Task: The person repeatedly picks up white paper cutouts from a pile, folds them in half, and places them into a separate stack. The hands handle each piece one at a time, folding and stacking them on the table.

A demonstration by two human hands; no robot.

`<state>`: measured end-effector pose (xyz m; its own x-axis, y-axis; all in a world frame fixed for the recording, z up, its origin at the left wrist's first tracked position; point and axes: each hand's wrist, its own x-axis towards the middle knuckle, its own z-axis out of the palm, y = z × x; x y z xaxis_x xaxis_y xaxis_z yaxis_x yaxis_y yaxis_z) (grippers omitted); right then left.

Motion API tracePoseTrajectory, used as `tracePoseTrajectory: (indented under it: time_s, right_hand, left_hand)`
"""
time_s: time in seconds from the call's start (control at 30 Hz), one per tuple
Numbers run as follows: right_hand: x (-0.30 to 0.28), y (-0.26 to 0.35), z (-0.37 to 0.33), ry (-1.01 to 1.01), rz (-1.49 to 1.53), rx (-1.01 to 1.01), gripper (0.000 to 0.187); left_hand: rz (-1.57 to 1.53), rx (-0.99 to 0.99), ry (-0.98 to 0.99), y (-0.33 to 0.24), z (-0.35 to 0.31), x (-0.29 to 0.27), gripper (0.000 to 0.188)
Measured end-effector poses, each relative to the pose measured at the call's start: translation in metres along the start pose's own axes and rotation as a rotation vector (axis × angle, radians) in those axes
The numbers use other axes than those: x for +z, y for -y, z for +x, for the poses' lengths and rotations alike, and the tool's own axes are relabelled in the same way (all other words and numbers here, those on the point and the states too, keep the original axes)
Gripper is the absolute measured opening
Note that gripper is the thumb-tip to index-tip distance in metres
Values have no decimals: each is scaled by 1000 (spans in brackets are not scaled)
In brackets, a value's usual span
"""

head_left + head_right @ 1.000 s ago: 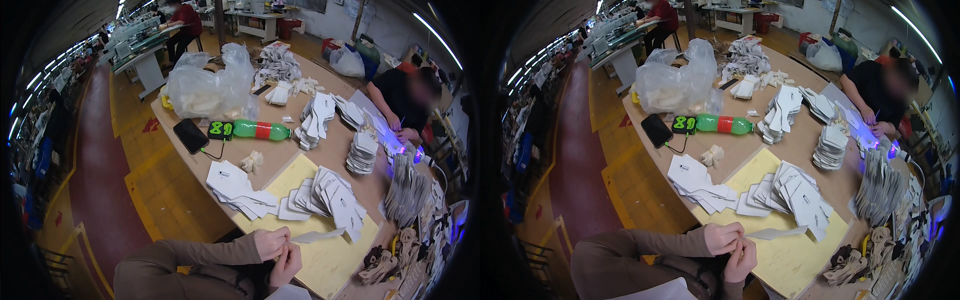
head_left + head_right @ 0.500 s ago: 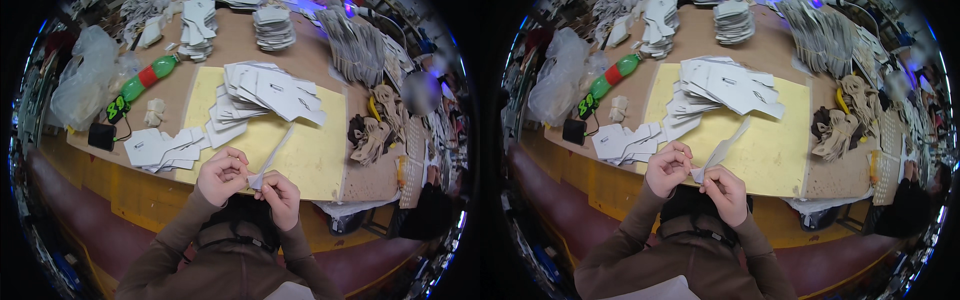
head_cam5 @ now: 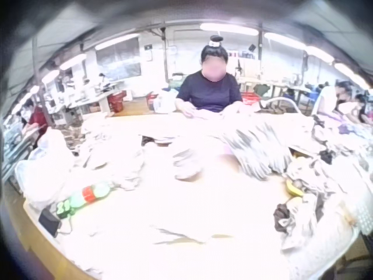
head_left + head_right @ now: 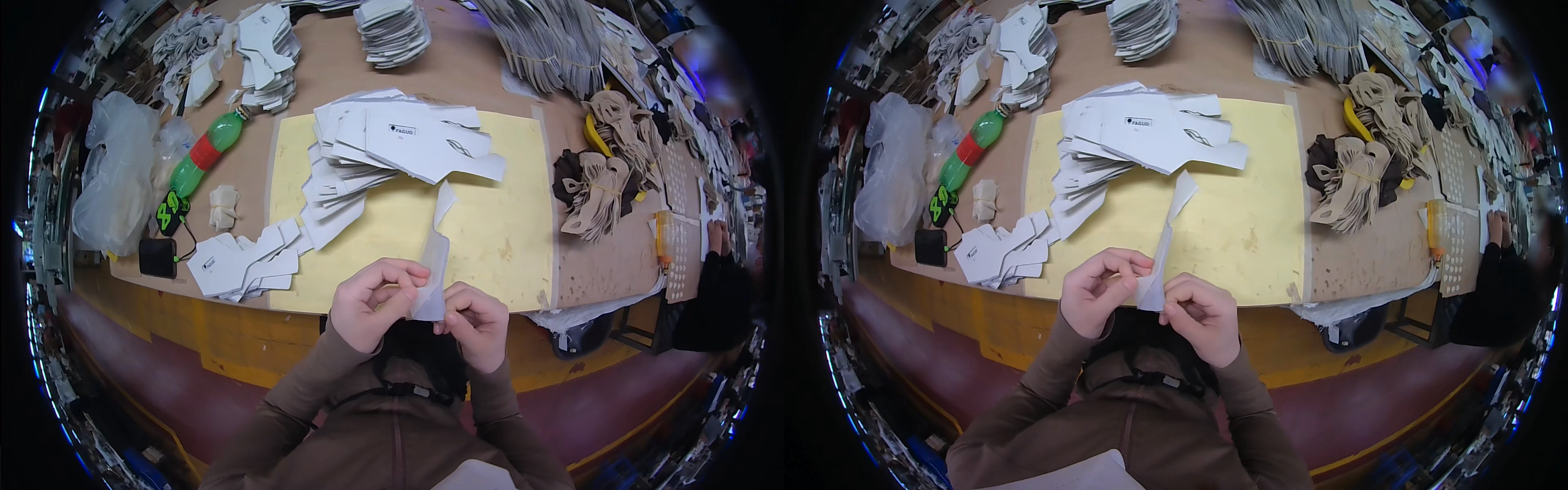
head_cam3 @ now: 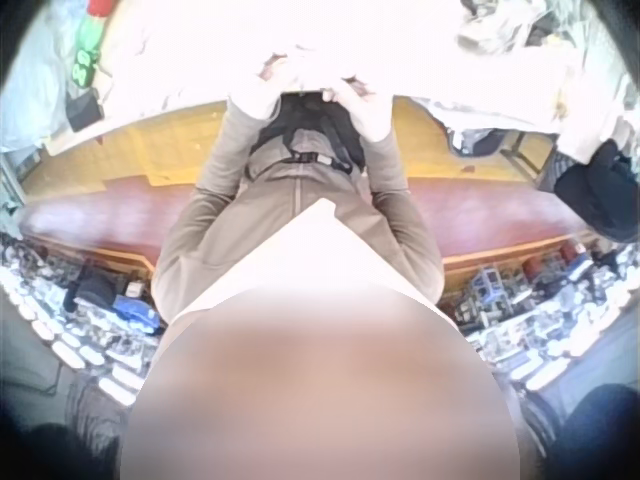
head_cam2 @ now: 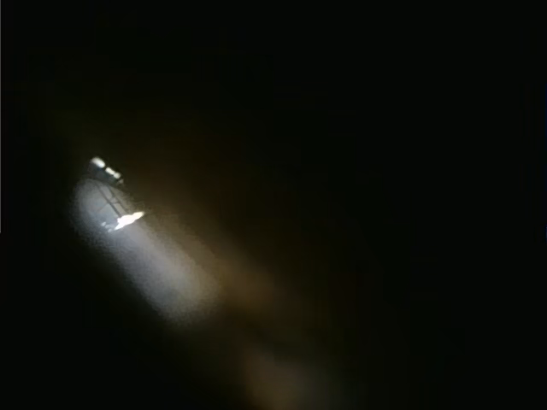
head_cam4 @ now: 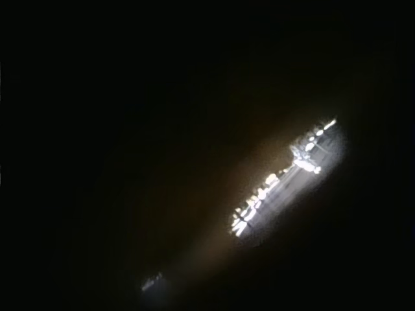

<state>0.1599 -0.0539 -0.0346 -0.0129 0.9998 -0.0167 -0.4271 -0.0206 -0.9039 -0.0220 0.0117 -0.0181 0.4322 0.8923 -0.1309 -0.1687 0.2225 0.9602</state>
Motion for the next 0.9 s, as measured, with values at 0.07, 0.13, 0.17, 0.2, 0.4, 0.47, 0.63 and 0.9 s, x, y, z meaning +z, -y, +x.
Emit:
tracePoseTrajectory:
  time_s: [0.07,0.13,0.17,0.2,0.4,0.47,0.63,0.9]
  right_hand:
    - [-4,-1,0,-38,52,19,4]
    - [-6,1,0,-94,67,22,4]
    - [-6,4,-1,-96,-19,56,5]
    - [-5,7,-2,-87,-87,55,6]
    - [-6,25,-6,-85,-469,71,10]
    - [-11,25,-5,-47,-444,76,12]
    - [-19,21,-12,-41,-259,146,17]
    - [-35,17,-21,-105,-111,187,21]
  left_hand:
    - [-59,-27,-42,3,-1,7,7]
    - [14,-17,-13,3,-2,11,6]
    - [117,5,38,3,-2,13,6]
    - [220,29,90,2,-3,14,6]
    - [113,46,-67,12,1,25,10]
    - [42,31,-43,15,10,16,12]
    - [-50,-32,-41,18,20,1,16]
    - [-171,-40,-194,29,23,18,17]
